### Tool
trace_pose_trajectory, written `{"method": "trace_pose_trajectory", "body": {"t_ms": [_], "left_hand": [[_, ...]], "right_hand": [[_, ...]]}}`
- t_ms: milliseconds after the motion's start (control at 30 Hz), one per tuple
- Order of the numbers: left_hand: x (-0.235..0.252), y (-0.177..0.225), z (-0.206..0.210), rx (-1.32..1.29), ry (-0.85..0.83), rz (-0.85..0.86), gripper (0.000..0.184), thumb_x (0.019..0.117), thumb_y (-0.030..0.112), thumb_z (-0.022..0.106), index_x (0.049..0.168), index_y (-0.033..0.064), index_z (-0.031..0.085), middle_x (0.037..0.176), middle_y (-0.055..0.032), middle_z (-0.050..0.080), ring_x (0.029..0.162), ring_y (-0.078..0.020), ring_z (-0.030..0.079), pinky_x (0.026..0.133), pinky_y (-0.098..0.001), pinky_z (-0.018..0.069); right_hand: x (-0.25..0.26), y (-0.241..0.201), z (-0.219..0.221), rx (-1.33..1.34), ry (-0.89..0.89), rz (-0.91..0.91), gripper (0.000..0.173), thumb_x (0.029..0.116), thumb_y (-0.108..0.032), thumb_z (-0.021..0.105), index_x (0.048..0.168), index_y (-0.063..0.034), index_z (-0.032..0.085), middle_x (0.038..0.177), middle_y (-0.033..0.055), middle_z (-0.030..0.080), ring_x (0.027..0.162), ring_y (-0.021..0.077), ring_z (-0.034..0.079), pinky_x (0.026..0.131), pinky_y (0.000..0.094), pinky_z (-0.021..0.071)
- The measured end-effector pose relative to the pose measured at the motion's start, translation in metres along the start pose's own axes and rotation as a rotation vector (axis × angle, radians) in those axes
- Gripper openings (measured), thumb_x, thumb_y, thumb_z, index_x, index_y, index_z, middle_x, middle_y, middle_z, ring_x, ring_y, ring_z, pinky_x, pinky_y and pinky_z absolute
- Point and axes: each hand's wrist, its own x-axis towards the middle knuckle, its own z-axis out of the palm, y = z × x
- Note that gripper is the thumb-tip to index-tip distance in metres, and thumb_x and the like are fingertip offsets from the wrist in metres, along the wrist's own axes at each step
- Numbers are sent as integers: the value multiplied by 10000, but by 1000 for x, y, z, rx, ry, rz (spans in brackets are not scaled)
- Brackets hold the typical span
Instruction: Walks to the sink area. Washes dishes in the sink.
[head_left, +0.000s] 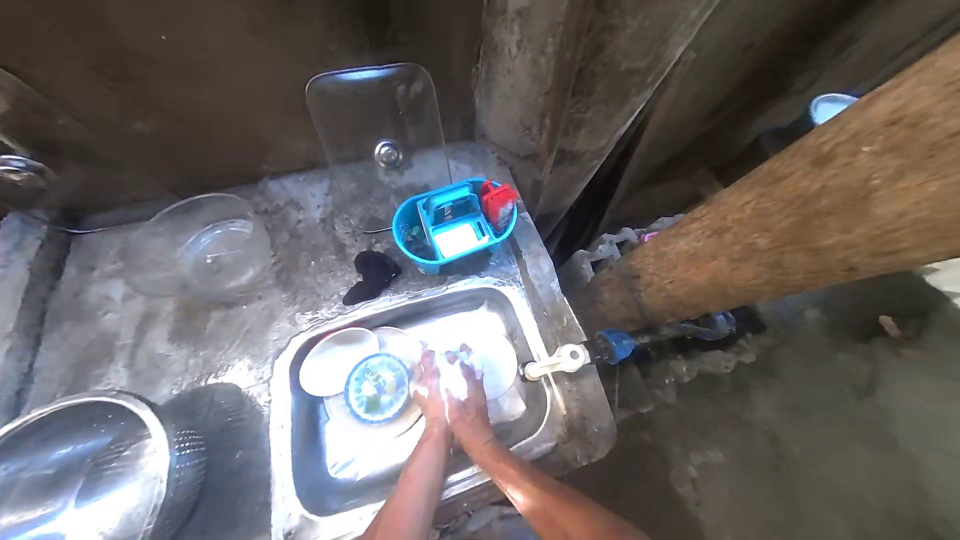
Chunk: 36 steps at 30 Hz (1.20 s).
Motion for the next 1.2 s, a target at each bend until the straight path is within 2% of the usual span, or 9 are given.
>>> {"method": "trace_pose_trajectory", "body": {"t_ms": [167, 333, 500, 633, 767, 900, 967, 1067, 1200], "left_hand": [[4, 8, -13, -262, -171, -190, 446, 1115, 338, 400, 1379, 8, 542, 1256, -164, 651, 1132, -226, 654, 967, -452, 563], [20, 0, -20, -352, -334, -350, 433, 1111, 365, 335, 1285, 34, 552, 1057, -154, 688, 940, -249, 698, 810, -473, 605], [-8, -29, -5, -33, -358, 118, 474, 1054, 281, 425, 1344, -59, 584, 1321, -172, 637, 1212, -188, 614, 1051, -353, 504], [-14, -39, -13, 186, -338, 385, 966, 838, 588, 655, 1451, -125, 431, 1499, -285, 464, 1402, -261, 465, 1185, -359, 366], [-3, -8, -16, -128, -452, -361, 471, 1097, 397, 406, 1423, 72, 507, 1238, -104, 653, 1090, -165, 646, 913, -367, 558], [3, -6, -20, -45, -523, -772, 635, 1056, 630, 273, 1310, 127, 566, 997, -152, 708, 819, -280, 704, 639, -456, 593], [5, -9, -20, 168, -537, -658, 660, 1091, 575, 224, 1328, 53, 552, 956, -208, 708, 707, -317, 700, 557, -459, 581], [12, -5, -45, 632, -537, -143, 362, 1089, 272, 478, 1273, 20, 662, 1097, -134, 734, 959, -210, 722, 879, -412, 596], [45, 14, -111, 980, -173, 466, 334, 1010, 147, 589, 1294, -15, 655, 1297, -238, 657, 1228, -393, 626, 1076, -557, 475]], "right_hand": [[43, 8, -27, 285, 114, 438, 382, 1064, -140, 522, 1373, 82, 556, 1339, 243, 623, 1263, 262, 595, 1098, 413, 469], [53, 28, -52, 985, -181, 873, 403, 1061, -431, 371, 1139, -127, 624, 946, 74, 702, 873, 194, 697, 742, 416, 596], [46, -13, -48, 785, -182, 971, 510, 1118, -459, 277, 1193, -92, 623, 955, 90, 698, 860, 187, 687, 750, 395, 591], [34, -17, -49, 505, -297, 713, 551, 1124, -418, 324, 1387, 14, 544, 1301, 186, 631, 1187, 222, 621, 1026, 418, 512], [16, -13, -70, -296, -761, 83, 564, 1058, -293, 526, 1516, 28, 452, 1580, 233, 431, 1490, 323, 398, 1235, 481, 322], [21, 15, -87, -707, -811, -285, 480, 958, -310, 677, 1373, -72, 627, 1427, 219, 593, 1304, 409, 582, 1026, 596, 502], [30, 21, -95, -707, -848, -316, 436, 942, -281, 700, 1320, -70, 651, 1374, 242, 619, 1233, 442, 618, 965, 631, 513], [46, 31, -94, -832, -983, -115, 543, 922, -208, 711, 1443, -172, 567, 1520, 247, 494, 1358, 488, 499, 1060, 720, 384], [65, 73, -88, -953, -894, -91, 561, 866, -181, 761, 1405, -197, 607, 1482, 283, 512, 1351, 529, 480, 1069, 758, 344]]}}
